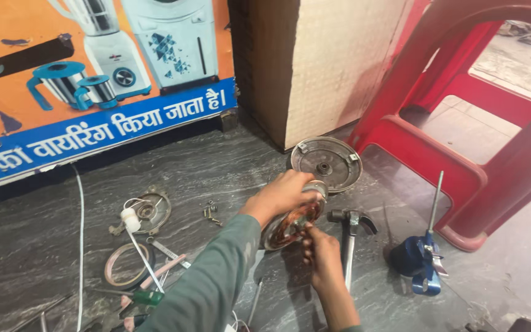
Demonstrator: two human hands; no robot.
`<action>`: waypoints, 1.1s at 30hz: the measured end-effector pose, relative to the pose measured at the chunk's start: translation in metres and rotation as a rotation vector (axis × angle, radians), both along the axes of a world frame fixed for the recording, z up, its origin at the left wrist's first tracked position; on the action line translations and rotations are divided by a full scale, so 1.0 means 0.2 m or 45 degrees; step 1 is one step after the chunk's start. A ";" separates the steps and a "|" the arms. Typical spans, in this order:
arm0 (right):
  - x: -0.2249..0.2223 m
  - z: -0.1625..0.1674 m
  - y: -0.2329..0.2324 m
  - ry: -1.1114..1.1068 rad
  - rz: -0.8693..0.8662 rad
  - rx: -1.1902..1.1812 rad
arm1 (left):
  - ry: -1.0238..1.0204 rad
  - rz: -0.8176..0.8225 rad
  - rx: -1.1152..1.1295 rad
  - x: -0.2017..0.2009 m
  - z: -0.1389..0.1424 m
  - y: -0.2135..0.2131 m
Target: The person assembles a motor by placing a copper-wound stator into a white circular housing, tapping it into place with a hammer, and then fitting a metal cover over the assembly. The person uses both hands to align and secure the components.
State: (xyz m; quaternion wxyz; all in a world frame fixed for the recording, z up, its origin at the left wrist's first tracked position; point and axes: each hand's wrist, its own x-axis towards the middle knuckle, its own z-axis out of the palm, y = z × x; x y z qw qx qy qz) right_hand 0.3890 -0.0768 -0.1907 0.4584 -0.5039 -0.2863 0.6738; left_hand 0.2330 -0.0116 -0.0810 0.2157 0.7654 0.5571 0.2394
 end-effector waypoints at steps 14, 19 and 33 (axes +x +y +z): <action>-0.15 0.11 -0.14 -1.190 -0.255 0.976 | -0.065 0.036 -0.019 0.01 0.08 -0.03; -0.14 0.08 -0.15 -1.123 -0.223 0.908 | -0.035 0.053 -0.012 0.02 0.08 -0.03; -0.07 -0.09 -0.09 -0.981 -0.028 0.983 | -0.106 0.065 0.010 0.00 0.08 -0.02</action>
